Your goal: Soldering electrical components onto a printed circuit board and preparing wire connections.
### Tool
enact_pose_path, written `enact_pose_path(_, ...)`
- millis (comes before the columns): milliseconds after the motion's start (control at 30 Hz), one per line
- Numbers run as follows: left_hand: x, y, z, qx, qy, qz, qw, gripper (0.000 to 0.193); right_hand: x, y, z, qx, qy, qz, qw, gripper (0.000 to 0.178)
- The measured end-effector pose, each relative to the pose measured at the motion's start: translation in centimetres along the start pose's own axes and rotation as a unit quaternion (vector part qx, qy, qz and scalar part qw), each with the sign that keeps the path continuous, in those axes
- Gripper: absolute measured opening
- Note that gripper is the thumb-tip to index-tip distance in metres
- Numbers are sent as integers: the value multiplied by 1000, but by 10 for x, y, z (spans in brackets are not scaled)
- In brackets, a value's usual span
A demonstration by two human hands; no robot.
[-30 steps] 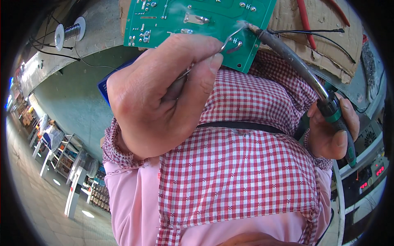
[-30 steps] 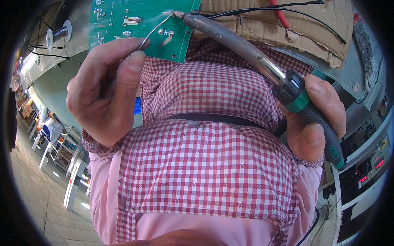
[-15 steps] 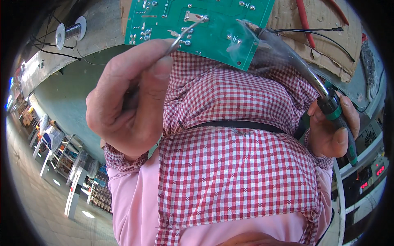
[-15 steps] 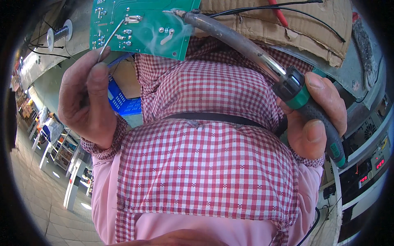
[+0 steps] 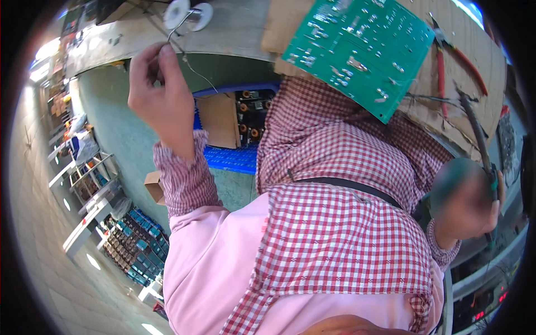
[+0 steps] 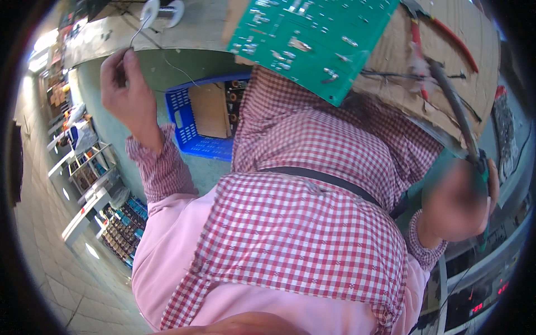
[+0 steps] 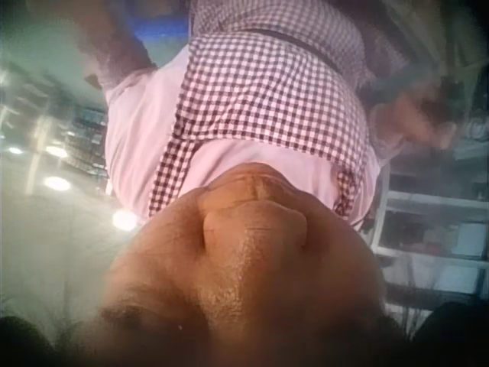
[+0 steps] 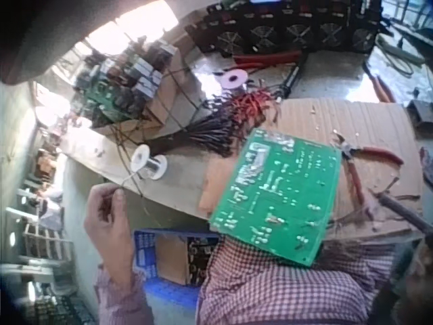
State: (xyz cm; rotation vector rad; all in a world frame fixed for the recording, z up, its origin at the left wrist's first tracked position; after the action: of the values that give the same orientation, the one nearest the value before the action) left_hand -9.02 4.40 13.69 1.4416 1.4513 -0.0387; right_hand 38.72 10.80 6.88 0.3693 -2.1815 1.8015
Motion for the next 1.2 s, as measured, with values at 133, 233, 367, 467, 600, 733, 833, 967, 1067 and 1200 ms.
enact_pose_path(133,-2,-40,-37,0,7,-184,983,12,-25,1,-13,-21,52,24,998,52)
enact_pose_path(233,8,-62,-61,60,-12,-263,963,16,-41,-4,-23,-25,40,9,999,51)
enact_pose_path(367,21,-64,-77,91,-22,-339,936,18,-59,-19,-28,-48,121,25,991,50)
enact_pose_path(467,3,-61,-83,34,-65,-361,930,18,-70,-16,-31,-46,142,8,989,48)
enact_pose_path(600,20,-70,-81,37,-121,-349,928,19,-101,-25,-29,-94,122,9,988,48)
enact_pose_path(733,51,-90,-88,104,-132,-344,924,23,-79,-25,-39,-54,284,-73,954,25)
enact_pose_path(833,72,-116,-87,116,-115,-343,925,23,-98,-15,-67,-68,218,-88,970,27)
enact_pose_path(967,93,-101,-68,105,-90,-264,955,47,-141,1,-100,-78,338,-137,928,21)
enact_pose_path(1067,111,-108,-77,81,-116,-231,963,53,-172,15,-130,-69,393,-222,890,27)
enact_pose_path(1200,119,-102,-88,50,-130,-210,968,56,-239,51,-196,-48,376,-371,848,33)
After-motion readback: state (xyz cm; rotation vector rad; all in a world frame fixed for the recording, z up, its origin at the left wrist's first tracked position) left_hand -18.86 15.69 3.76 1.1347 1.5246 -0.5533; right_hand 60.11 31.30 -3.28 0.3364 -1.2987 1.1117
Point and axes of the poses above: each hand's wrist, its own z-axis away from the middle knuckle, its own x-axis out of the palm, y = z × x, the point moved 6 cm from there along -z, towards the middle knuckle, and after that the axes turned 7 degrees about -x, right-handed, at the moved point
